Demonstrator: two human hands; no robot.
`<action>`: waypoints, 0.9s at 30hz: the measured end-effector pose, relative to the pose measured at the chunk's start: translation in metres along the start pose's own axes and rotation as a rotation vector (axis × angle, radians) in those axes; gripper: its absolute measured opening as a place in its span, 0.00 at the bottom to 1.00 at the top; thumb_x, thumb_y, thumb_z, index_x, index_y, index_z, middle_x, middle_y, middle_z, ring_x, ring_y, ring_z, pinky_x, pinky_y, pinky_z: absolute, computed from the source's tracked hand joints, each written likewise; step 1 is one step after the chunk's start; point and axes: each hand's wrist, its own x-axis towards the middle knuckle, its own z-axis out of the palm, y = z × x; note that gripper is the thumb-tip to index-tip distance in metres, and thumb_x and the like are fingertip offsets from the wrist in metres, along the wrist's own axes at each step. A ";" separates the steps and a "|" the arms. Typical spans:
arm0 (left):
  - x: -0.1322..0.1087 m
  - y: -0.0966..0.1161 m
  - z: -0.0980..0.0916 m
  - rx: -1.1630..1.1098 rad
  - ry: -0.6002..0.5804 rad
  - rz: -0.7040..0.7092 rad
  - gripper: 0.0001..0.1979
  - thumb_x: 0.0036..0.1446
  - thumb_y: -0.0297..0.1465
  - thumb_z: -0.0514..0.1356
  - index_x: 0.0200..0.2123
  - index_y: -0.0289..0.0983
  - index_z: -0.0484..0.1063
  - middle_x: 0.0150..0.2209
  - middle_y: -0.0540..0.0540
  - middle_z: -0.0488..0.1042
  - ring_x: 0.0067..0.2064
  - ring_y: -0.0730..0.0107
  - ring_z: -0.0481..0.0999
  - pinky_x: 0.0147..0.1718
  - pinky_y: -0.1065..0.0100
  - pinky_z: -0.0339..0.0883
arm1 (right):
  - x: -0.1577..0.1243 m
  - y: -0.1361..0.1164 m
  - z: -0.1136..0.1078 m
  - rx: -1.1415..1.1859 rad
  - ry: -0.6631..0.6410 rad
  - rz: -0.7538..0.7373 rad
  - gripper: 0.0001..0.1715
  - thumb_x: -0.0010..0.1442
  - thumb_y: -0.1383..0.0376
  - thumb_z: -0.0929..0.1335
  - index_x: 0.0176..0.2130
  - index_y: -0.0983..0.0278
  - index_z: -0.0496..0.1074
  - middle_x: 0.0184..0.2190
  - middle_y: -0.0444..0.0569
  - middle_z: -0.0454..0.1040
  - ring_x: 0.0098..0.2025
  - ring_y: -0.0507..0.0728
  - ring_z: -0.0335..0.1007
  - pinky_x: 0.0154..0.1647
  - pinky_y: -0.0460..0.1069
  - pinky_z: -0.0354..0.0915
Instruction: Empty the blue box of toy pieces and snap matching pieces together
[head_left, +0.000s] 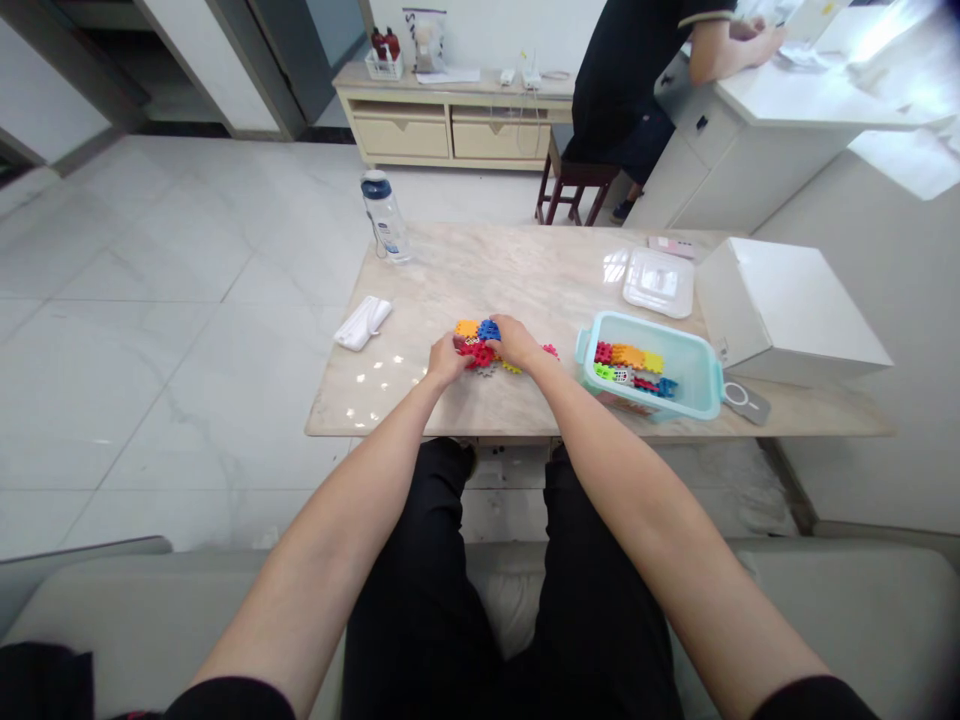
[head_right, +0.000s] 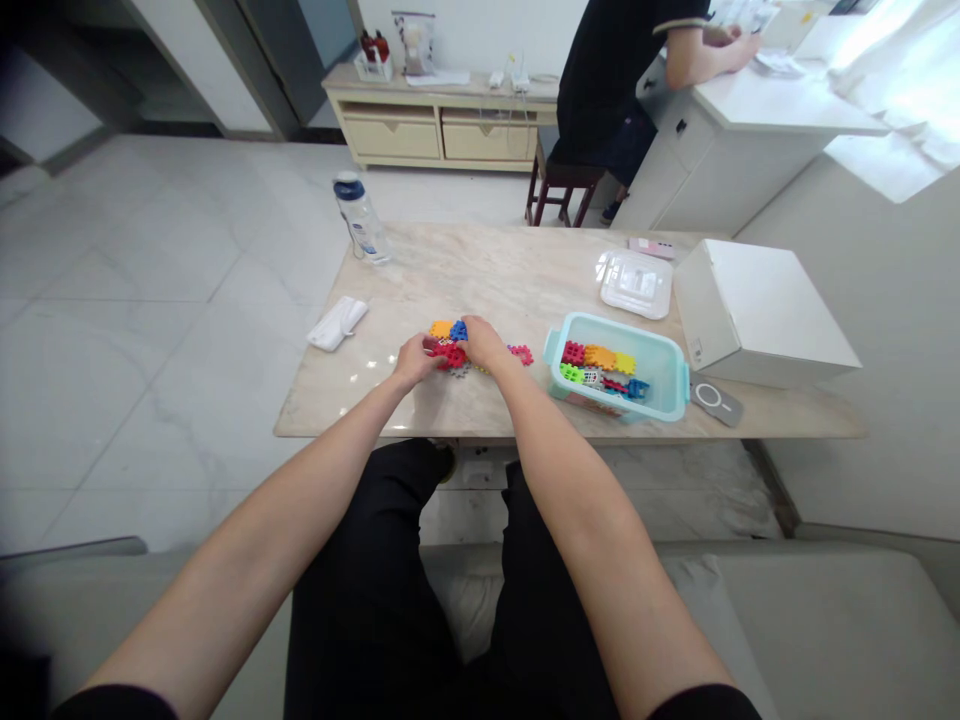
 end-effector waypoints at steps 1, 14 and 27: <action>0.000 0.000 0.000 0.012 -0.005 0.004 0.21 0.49 0.25 0.75 0.47 0.37 0.79 0.50 0.40 0.86 0.51 0.54 0.85 0.55 0.60 0.76 | 0.000 -0.001 0.003 0.000 -0.009 -0.008 0.35 0.74 0.66 0.70 0.75 0.70 0.66 0.75 0.65 0.69 0.76 0.65 0.66 0.79 0.57 0.59; -0.004 0.003 -0.001 0.162 0.006 0.134 0.15 0.59 0.25 0.68 0.51 0.35 0.83 0.53 0.36 0.86 0.54 0.51 0.85 0.60 0.58 0.75 | -0.018 -0.016 0.021 -0.148 -0.213 0.060 0.52 0.78 0.48 0.65 0.84 0.69 0.44 0.86 0.62 0.40 0.87 0.73 0.35 0.85 0.66 0.40; -0.034 0.064 -0.006 0.210 0.188 0.396 0.09 0.74 0.31 0.59 0.48 0.40 0.80 0.51 0.40 0.83 0.51 0.56 0.83 0.57 0.58 0.74 | -0.042 0.009 -0.052 -0.023 0.176 -0.143 0.30 0.77 0.62 0.65 0.72 0.69 0.69 0.71 0.62 0.74 0.72 0.69 0.65 0.75 0.63 0.63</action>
